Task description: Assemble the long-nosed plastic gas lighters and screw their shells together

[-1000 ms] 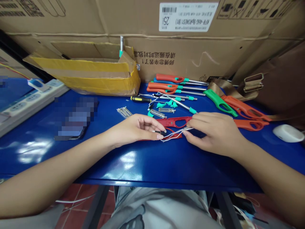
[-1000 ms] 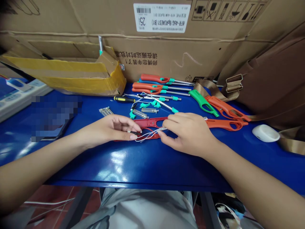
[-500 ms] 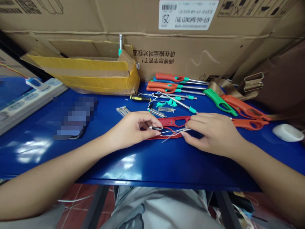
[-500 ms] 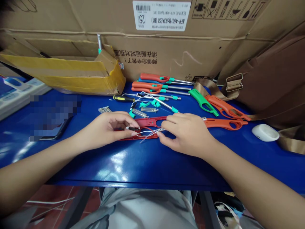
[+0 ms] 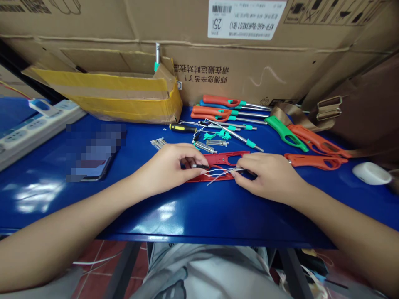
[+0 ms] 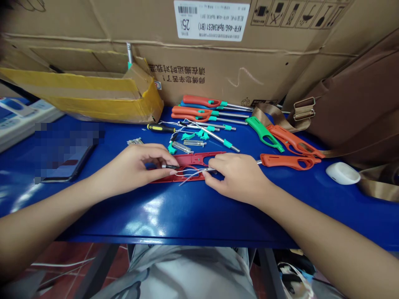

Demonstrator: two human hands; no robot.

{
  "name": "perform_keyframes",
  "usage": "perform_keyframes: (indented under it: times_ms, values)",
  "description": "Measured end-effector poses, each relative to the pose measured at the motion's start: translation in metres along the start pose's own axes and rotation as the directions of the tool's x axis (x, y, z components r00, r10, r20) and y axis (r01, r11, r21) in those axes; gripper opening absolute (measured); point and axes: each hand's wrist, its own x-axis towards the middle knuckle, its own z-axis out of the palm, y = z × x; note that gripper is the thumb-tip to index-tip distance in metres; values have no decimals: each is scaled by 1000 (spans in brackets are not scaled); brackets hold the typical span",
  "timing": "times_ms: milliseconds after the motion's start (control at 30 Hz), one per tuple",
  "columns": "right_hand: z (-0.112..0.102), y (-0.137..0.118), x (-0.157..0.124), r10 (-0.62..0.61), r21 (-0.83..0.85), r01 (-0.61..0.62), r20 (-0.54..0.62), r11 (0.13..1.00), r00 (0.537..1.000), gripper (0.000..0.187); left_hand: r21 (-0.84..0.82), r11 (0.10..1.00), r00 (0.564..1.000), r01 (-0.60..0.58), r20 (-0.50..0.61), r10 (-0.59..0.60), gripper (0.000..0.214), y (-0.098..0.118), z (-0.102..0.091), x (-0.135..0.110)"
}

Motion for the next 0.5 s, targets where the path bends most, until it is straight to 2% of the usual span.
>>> perform_keyframes:
  times_ms: [200, 333, 500]
  values:
    - [-2, 0, -1, -55, -76, 58, 41, 995, 998, 21, 15, 998, 995, 68, 65, -69, 10, -4, 5, 1]
    - [-6, -2, -2, -26, -42, 28, 40, 999, 999, 14, 29, 997, 994, 68, 80, -70, 10, -4, 6, 2]
    - [-6, -2, -2, 3, 45, -6, 62, 999, 998, 16, 62, 996, 991, 63, 112, -69, 10, -3, 3, 1]
